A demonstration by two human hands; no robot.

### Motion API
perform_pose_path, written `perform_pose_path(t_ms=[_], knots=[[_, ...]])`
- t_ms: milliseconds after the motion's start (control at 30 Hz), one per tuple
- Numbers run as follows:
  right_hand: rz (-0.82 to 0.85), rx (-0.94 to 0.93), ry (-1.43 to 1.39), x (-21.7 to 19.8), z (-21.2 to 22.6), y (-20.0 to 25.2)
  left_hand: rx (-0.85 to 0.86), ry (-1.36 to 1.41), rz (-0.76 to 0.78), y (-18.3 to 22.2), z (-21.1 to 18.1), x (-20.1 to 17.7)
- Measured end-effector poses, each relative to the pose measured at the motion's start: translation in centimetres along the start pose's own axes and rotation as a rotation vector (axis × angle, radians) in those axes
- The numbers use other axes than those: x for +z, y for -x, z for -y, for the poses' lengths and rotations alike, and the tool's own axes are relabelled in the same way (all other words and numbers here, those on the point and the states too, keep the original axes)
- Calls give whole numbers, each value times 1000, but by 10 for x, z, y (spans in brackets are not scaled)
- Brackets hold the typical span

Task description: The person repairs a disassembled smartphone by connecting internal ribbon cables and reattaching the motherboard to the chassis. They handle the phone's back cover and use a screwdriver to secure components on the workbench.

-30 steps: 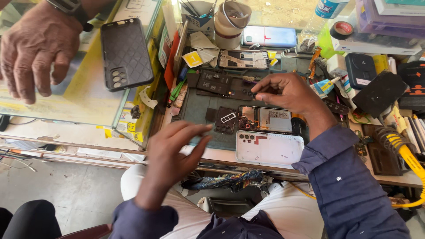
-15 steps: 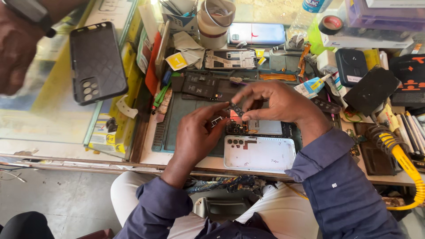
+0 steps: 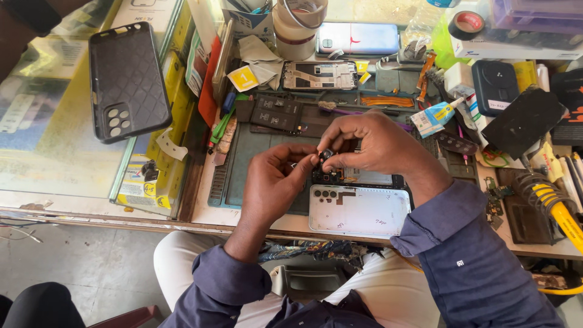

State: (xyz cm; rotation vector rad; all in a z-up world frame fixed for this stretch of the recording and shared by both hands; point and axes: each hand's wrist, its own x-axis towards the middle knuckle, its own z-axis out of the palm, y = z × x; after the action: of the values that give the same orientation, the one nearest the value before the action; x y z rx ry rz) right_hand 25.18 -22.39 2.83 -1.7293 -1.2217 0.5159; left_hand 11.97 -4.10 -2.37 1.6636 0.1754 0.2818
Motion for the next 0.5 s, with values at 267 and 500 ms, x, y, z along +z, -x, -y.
perform_pose_path(t_ms=[267, 500], knots=[[-11, 30, -52, 0, -4, 1, 79, -89, 49, 11, -17, -10], [7, 21, -112, 0, -7, 0, 169, -277, -51, 18, -21, -13]])
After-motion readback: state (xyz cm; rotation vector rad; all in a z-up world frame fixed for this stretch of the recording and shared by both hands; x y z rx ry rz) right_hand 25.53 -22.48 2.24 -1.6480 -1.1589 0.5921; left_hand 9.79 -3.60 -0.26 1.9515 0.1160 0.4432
